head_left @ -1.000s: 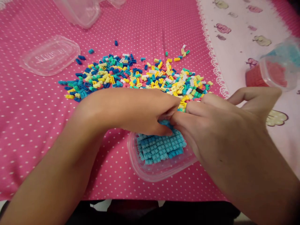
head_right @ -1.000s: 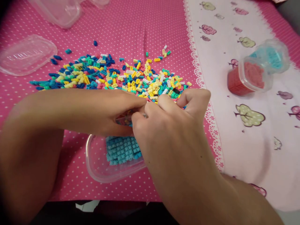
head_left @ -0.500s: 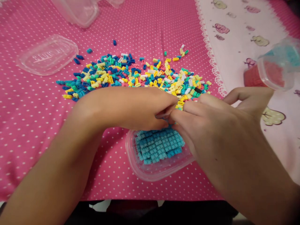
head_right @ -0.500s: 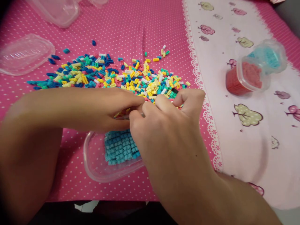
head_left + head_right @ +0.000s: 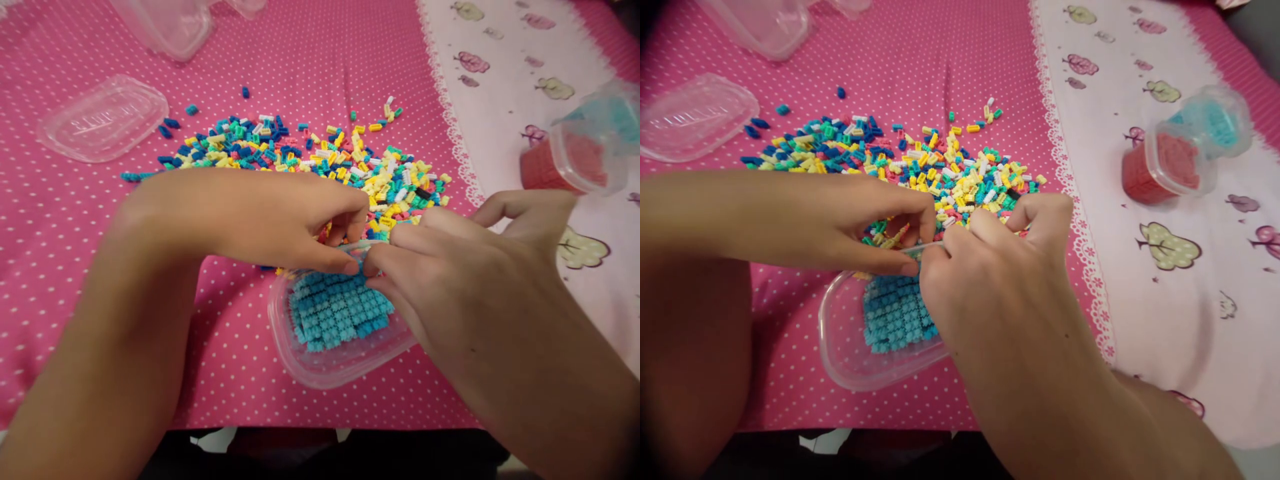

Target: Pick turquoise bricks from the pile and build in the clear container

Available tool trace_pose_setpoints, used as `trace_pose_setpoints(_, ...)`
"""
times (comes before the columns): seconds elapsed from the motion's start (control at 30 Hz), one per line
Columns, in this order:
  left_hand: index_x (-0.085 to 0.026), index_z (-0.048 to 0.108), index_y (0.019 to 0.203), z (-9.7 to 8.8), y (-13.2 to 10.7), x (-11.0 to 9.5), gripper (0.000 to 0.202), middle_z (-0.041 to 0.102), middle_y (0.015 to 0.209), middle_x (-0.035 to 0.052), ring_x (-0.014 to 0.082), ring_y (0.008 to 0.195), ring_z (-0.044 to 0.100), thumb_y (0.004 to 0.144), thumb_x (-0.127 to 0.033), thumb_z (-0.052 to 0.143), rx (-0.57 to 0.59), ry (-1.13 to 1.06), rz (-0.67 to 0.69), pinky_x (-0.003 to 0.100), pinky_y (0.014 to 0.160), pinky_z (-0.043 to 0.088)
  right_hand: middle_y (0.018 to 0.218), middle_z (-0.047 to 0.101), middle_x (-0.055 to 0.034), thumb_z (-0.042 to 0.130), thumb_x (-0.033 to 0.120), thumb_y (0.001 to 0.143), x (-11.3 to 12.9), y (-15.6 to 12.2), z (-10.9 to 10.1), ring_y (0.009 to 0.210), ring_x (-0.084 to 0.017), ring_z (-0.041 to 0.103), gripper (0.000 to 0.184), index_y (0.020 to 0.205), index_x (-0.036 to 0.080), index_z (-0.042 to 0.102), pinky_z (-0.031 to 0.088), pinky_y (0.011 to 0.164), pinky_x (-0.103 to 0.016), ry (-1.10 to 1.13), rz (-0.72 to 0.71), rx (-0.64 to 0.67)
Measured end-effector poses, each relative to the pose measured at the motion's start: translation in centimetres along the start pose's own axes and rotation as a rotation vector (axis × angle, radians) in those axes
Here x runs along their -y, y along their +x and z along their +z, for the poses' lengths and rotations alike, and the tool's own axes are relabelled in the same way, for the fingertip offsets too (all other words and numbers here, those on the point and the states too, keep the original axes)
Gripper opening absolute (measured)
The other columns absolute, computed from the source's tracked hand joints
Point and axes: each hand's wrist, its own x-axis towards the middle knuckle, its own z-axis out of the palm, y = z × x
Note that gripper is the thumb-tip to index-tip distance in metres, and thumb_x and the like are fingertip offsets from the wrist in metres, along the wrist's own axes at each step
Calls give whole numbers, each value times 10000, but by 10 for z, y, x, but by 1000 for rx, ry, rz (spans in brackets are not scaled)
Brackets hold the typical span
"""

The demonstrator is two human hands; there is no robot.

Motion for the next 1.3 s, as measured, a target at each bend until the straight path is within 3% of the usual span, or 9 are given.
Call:
trace_pose_setpoints(0.17,-210,656,1002,-8,-10,13,431,659,761,1,127,677,534,897,-619,570,-18,-45,-24,261,668,408,633,472,17,474,33,853,-3,-2,4,641,-188,446,251,699,225,524,232,691,-393,50,-27,-24)
trace_pose_setpoints(0.37,-215,658,1053,-8,-13,19,485,671,820,5,145,776,488,875,-660,585,-48,-94,-61,283,747,414,674,491,-12,457,150,925,-4,1,3,692,-198,436,262,684,238,513,233,672,-389,137,22,37)
trace_pose_setpoints(0.5,-221,642,1093,-12,-17,21,424,685,905,0,129,768,476,924,-597,543,-64,-51,-56,273,705,391,642,515,17,465,13,870,5,4,5,686,-184,444,304,698,245,558,239,716,-412,128,105,78)
trace_pose_setpoints(0.67,-187,645,1131,-18,-23,29,632,676,873,-10,118,794,447,942,-737,397,-132,-27,-144,249,718,393,649,518,5,487,3,874,8,3,7,680,-195,479,276,718,211,581,239,688,-395,166,65,-50)
trace_pose_setpoints(0.77,-173,661,1099,-18,-23,37,687,666,861,11,134,799,498,896,-791,437,-192,-46,-127,257,737,410,648,531,-8,508,72,913,7,3,5,685,-215,499,241,737,207,601,225,669,-387,163,40,-120)
trace_pose_setpoints(0.9,-200,678,1048,-16,-21,42,565,661,842,26,161,770,564,871,-725,563,-233,-77,-102,254,693,425,637,529,-9,543,76,879,8,6,4,686,-234,511,215,721,220,569,252,668,-392,219,-43,-124)
trace_pose_setpoints(1.13,-177,675,1059,-17,-22,41,464,655,835,13,138,752,558,914,-608,582,-256,-18,-101,265,750,443,648,517,-9,597,83,843,9,6,1,671,-242,507,232,699,238,500,268,646,-398,257,-93,-74)
trace_pose_setpoints(1.3,-124,653,1037,-19,-23,42,405,609,750,-16,122,807,558,962,-508,550,-273,23,-119,279,841,445,642,518,-16,545,79,880,13,3,3,678,-252,517,221,727,236,519,272,669,-417,239,-24,-115)
